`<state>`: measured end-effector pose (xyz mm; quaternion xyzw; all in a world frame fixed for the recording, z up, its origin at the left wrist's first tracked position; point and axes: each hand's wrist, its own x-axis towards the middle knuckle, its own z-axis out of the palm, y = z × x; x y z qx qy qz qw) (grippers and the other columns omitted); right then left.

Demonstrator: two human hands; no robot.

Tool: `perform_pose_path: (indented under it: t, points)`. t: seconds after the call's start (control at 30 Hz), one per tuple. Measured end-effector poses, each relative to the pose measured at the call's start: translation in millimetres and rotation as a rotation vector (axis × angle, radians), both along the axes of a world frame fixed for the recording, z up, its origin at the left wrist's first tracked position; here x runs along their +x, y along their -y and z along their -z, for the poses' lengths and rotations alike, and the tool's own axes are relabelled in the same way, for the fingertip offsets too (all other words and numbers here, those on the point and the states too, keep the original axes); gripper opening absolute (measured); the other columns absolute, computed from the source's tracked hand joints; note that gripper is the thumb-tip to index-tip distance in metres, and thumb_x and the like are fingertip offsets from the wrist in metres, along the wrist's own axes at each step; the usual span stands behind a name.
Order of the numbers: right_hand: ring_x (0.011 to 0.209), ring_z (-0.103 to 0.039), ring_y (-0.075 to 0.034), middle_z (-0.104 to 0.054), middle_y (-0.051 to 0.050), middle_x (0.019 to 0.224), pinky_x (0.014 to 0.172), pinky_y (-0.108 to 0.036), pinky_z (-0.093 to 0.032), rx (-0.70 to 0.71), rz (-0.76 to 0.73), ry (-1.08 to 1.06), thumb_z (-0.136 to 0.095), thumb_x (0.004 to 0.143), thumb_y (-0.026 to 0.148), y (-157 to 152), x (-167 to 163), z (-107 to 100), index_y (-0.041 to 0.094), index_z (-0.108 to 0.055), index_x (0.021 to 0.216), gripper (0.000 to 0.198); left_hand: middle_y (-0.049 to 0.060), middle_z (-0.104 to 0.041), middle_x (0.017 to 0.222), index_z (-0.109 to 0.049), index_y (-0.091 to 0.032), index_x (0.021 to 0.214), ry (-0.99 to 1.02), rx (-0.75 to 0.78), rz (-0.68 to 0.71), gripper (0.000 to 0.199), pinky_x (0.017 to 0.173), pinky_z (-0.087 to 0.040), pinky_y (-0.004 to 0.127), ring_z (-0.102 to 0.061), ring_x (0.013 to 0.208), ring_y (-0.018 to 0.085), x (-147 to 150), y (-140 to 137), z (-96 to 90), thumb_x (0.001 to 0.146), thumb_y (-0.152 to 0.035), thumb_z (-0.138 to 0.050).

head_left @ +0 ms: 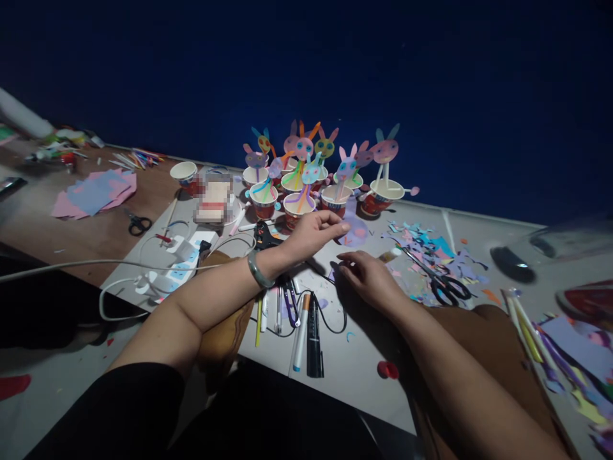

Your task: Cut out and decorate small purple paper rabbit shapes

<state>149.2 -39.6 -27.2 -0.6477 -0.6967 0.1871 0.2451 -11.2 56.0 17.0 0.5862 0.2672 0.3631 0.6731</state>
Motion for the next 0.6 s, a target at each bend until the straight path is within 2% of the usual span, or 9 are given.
perform_pose_path:
  t: [0.1,0.23,0.47,0.6]
  points:
    - [0.083,-0.065,-0.022,-0.067,-0.012,0.102,0.072,-0.032,-0.046,-0.083,-0.005,0.264,-0.050,0.091,0.025,-1,-8,4,0.019,-0.069,0.109,0.027,-0.001,-0.060,0.067,-0.058,-0.011,0.077,-0.023,0.019,0.028,0.049,0.067,-0.043,0.024,-0.055,0.065,0.007,0,2,1.4,0.065,-0.055,-0.077]
    - [0.086,-0.064,-0.025,-0.066,-0.015,0.106,0.069,-0.032,-0.041,-0.168,0.002,0.387,-0.045,0.094,0.024,-4,-13,3,0.017,-0.066,0.109,0.026,-0.002,-0.061,0.066,-0.059,-0.011,0.078,-0.034,0.035,0.037,0.048,0.067,-0.043,0.023,-0.055,0.064,0.006,-1,4,2.4,0.066,-0.054,-0.078]
    - [0.076,-0.062,-0.021,-0.067,-0.010,0.082,0.065,-0.030,-0.039,-0.154,0.012,0.300,-0.046,0.090,0.019,-8,-13,6,0.017,-0.063,0.085,0.017,0.000,-0.063,0.072,-0.064,-0.008,0.094,-0.019,-0.045,0.047,0.052,0.074,-0.045,0.026,-0.058,0.072,0.009,-1,8,3.8,0.061,-0.042,-0.084]
    - [0.060,-0.057,-0.017,-0.066,-0.004,0.068,0.059,-0.028,-0.040,-0.048,-0.016,0.081,-0.053,0.085,0.024,-5,-7,2,0.019,-0.061,0.077,0.014,-0.002,-0.062,0.070,-0.064,-0.009,0.087,-0.017,-0.033,0.057,0.045,0.071,-0.043,0.024,-0.056,0.069,0.008,-1,9,3.7,0.063,-0.042,-0.082]
